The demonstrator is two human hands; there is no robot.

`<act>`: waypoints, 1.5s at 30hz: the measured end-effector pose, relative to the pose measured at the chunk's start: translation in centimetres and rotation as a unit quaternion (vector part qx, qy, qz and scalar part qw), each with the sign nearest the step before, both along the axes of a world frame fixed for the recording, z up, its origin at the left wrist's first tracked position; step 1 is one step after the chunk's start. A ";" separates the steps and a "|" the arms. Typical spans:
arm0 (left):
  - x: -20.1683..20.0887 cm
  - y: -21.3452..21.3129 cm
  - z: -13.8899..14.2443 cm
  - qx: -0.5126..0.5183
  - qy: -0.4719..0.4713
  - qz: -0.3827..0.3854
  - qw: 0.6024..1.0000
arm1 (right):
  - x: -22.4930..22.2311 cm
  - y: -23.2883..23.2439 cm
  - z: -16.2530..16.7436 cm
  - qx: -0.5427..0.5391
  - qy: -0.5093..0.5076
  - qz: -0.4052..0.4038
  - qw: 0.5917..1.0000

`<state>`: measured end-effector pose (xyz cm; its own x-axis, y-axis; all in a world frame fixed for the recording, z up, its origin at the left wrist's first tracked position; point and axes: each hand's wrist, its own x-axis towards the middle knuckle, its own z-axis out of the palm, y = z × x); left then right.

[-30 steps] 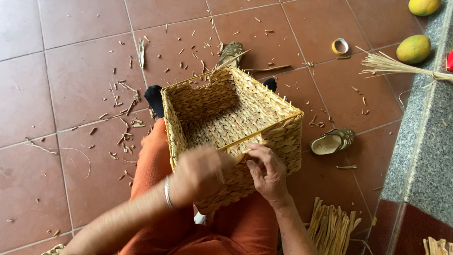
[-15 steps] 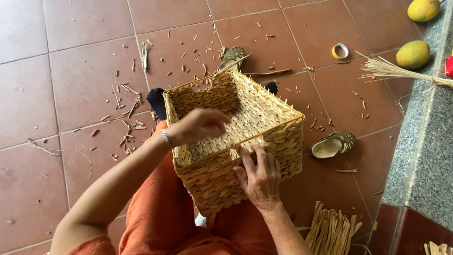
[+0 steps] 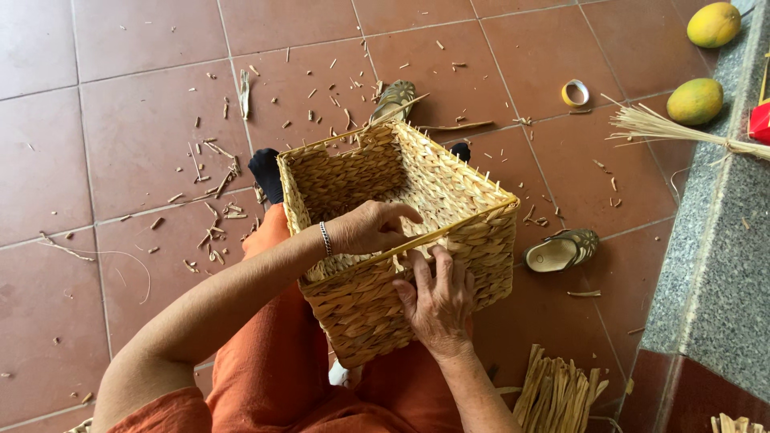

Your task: The person sits on the floor with a woven water-hyacinth basket on their lap, tucks and weaves thin plant strips along the basket's rim by hand, and uses scissors to trim protruding ends and long strips before continuing to weave the border.

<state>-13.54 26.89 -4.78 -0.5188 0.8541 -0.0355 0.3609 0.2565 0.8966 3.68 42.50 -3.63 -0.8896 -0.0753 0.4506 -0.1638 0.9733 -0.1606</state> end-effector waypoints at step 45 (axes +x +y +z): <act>-1.8 0.4 -1.1 0.011 -0.320 -0.044 0.946 | 1.9 0.7 -0.7 -0.094 0.048 0.044 0.993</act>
<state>-15.30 27.31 -5.83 -0.3237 0.8976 -0.2992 -0.2385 0.2286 0.9439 5.60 43.15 -4.33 -0.8358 -0.0586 0.5458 -0.2710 0.9088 -0.3174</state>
